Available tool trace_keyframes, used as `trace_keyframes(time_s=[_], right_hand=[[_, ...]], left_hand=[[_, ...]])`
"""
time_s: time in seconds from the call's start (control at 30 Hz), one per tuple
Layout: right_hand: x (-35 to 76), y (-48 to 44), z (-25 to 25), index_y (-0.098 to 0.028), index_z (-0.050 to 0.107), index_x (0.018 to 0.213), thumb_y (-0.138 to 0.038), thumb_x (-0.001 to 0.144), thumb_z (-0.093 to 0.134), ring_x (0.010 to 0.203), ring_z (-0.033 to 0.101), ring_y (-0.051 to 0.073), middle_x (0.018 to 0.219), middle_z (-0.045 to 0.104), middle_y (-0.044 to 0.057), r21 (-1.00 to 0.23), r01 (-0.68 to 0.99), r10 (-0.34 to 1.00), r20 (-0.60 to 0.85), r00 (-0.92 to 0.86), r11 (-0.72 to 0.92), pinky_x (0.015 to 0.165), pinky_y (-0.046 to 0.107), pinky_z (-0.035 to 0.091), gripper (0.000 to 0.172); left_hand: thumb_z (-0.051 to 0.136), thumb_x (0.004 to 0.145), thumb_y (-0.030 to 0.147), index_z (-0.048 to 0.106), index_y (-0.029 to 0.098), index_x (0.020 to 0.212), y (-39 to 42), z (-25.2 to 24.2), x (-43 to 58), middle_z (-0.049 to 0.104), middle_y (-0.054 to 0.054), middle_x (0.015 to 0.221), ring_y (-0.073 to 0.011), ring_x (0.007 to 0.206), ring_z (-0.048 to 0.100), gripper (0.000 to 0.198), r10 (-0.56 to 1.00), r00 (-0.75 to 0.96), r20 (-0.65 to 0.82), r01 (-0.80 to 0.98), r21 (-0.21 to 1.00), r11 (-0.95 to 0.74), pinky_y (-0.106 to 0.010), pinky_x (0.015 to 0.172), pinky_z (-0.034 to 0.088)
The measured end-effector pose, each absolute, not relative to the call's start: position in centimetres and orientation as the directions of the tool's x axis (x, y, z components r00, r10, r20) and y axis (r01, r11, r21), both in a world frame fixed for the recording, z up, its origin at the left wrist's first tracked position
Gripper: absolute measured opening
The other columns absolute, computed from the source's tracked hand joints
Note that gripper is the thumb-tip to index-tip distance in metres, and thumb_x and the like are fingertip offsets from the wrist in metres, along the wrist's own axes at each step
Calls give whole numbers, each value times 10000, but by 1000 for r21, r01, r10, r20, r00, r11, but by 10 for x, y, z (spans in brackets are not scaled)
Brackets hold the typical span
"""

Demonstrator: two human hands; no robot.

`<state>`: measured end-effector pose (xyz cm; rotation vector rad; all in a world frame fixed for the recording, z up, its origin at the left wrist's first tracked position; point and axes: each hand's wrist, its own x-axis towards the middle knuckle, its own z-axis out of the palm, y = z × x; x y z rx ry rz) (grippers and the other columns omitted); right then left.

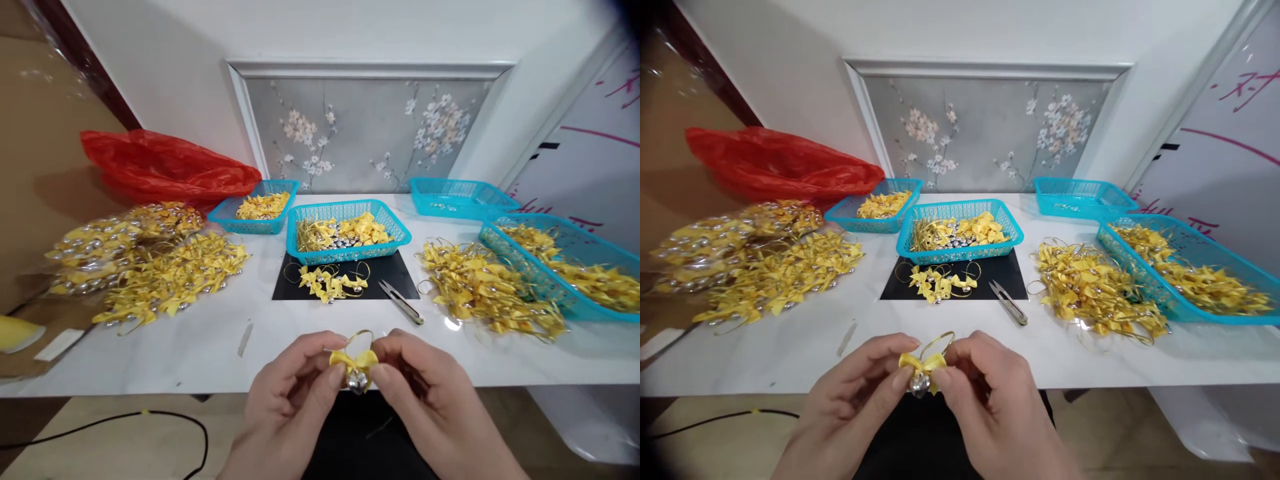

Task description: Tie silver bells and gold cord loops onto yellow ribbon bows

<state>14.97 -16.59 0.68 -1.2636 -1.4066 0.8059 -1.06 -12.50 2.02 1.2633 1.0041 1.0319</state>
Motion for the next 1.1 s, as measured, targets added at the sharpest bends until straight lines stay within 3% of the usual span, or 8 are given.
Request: trace_keyframes(time_s=[0.27,0.4,0.53,0.6,0.77,0.87,0.97,1.1], right_hand=[[145,-162,15,-187,572,710,-349,966,501,579,435,103,634,499,-31,-963,191,973,210,99,188,529,218,351,311],[144,-162,16,-188,552,695,-341,968,492,556,400,100,610,465,-41,-959,204,973,216,74,198,501,224,321,318],[143,-161,15,-190,553,697,-304,964,503,539,410,91,610,466,-46,-938,237,960,274,60,253,490,222,310,295],[143,-161,13,-189,559,697,-289,962,507,528,413,88,613,475,-44,-924,261,951,304,55,280,480,225,303,288],[145,-161,11,-187,599,732,-269,965,501,537,446,93,638,515,-29,-899,302,938,344,38,317,486,229,325,265],[145,-161,12,-187,581,729,-245,958,511,531,438,90,631,501,-36,-884,317,928,371,31,343,484,223,329,246],[145,-161,14,-188,582,722,-249,957,508,528,436,96,624,501,-33,-890,318,934,356,33,328,476,231,324,253],[144,-161,17,-189,588,702,-282,957,507,515,424,98,610,498,-32,-918,280,949,310,63,281,464,236,315,283]], left_hand=[[633,903,371,742,343,1016,-119,17,-21,760,31,900,-123,785,691,159,948,307,82,5,996,-88,-143,741,554],[698,860,252,767,330,917,-113,17,-22,731,47,776,-70,603,600,119,922,367,123,-24,992,-122,-85,568,483],[686,860,223,783,267,821,-110,24,-23,689,33,711,-38,466,466,114,884,466,31,15,999,-43,-106,451,388],[675,869,223,774,250,816,-109,26,-25,696,22,752,-41,480,490,116,869,495,-18,14,1000,13,-125,485,414],[702,853,263,763,247,873,-112,28,-28,705,4,757,-110,730,627,66,864,502,-48,-59,994,90,-145,696,500],[779,764,243,766,233,882,-118,31,-24,730,-14,831,-136,765,665,119,869,494,-41,-101,989,104,-162,709,537],[814,663,116,776,268,842,-125,33,-17,742,14,843,-139,745,701,238,924,376,-63,-74,992,98,-163,707,568],[787,678,98,791,284,772,-126,32,-13,756,12,799,-147,730,704,208,954,297,38,-12,999,-36,-165,697,574]])
